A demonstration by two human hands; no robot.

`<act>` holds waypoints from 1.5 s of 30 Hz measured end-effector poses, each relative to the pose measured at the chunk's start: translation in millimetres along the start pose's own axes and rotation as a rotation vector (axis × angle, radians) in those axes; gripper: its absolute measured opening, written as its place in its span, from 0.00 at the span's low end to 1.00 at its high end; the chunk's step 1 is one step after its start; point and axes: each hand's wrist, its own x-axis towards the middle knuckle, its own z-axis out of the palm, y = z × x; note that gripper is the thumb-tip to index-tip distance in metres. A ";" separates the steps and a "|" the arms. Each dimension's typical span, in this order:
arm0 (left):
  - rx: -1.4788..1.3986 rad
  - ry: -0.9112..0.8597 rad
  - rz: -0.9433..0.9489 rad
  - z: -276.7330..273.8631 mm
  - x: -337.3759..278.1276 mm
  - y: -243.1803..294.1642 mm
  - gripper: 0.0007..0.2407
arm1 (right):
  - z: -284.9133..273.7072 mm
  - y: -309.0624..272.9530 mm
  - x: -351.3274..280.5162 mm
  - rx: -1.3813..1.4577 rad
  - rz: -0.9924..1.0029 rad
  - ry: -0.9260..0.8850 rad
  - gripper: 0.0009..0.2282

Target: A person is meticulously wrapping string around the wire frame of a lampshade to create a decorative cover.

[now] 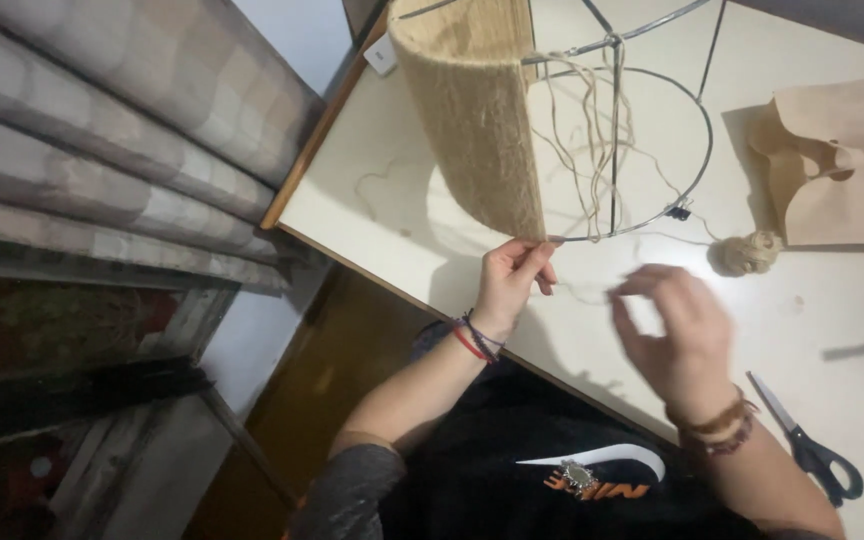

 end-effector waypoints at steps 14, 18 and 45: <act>0.013 -0.027 0.037 0.0 10.5 -46.8 0.05 | 70.1 11.6 25.5 0.008 -0.011 -0.166 0.10; 0.050 -0.040 0.058 3.1 11.5 -22.6 0.05 | 71.7 19.1 22.0 0.040 0.011 -0.159 0.12; 1.229 -0.484 -0.090 -14.7 20.4 19.5 0.12 | 86.4 51.1 2.4 0.128 0.355 -0.491 0.15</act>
